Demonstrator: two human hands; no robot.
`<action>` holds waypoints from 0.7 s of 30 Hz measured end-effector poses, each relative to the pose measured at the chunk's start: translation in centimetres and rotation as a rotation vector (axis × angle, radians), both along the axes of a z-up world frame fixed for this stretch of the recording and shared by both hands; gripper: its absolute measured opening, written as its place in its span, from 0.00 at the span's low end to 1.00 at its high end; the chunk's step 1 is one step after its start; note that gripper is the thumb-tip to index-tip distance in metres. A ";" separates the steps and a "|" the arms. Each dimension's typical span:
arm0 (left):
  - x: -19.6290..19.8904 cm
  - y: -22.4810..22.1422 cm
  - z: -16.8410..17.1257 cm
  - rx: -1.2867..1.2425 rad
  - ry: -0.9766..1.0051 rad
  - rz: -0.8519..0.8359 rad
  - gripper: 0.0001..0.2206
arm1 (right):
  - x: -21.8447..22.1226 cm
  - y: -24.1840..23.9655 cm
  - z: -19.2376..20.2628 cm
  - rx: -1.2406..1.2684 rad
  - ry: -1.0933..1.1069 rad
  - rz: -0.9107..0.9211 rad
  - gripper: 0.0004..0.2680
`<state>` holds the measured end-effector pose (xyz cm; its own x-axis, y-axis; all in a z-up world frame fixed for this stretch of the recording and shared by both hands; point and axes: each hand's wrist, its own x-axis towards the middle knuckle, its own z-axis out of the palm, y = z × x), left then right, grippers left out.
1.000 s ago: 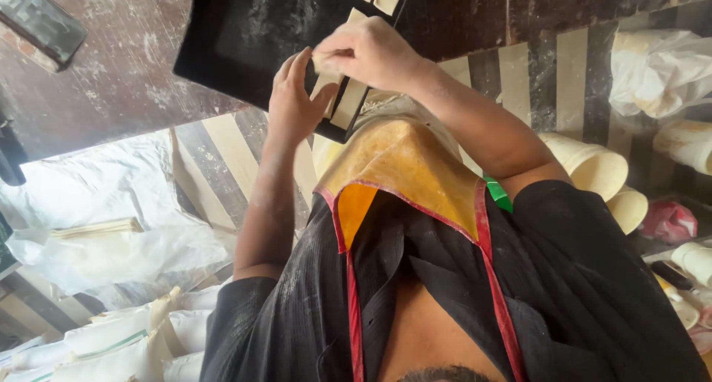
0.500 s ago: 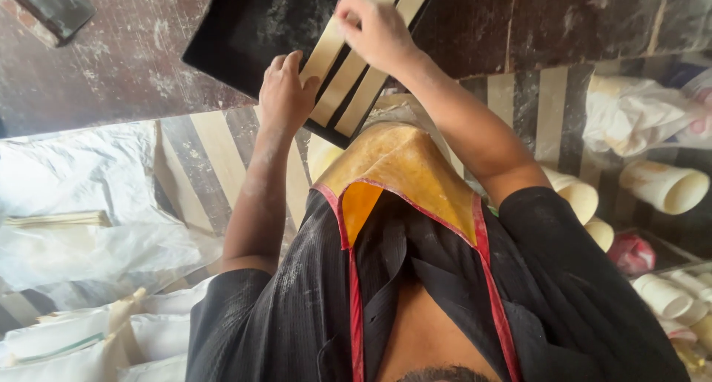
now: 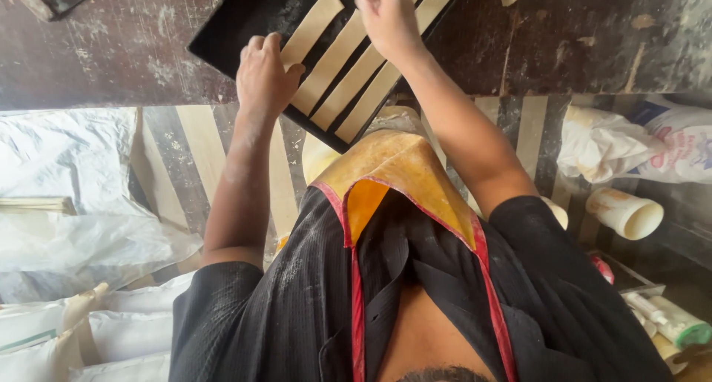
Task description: Placing pre-cut strips of dough into a dark baking pan.
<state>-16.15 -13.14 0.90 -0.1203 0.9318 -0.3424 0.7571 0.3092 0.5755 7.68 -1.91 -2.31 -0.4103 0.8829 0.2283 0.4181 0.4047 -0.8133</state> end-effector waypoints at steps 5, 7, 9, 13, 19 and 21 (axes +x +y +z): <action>0.8 -1.6 0.0 0.120 0.128 -0.022 0.27 | 3.4 -3.5 0.1 0.001 -0.417 0.002 0.05; 1.5 -2.2 -0.2 0.263 0.115 -0.128 0.25 | 3.4 -4.6 0.3 0.025 -0.397 0.043 0.09; 2.6 -2.4 -0.4 0.258 0.078 -0.160 0.23 | 3.4 -4.9 -0.2 -0.012 -0.330 0.034 0.09; 4.3 -2.5 -0.2 0.302 0.032 -0.185 0.19 | 4.6 -4.5 1.2 0.005 -0.245 0.005 0.08; 5.8 -1.8 0.2 0.284 0.009 -0.134 0.15 | 13.6 -0.6 6.0 -0.045 -0.258 -0.436 0.01; 7.2 -1.1 -0.6 0.234 -0.011 -0.158 0.13 | 21.1 2.7 2.1 -0.043 -0.264 -0.466 0.01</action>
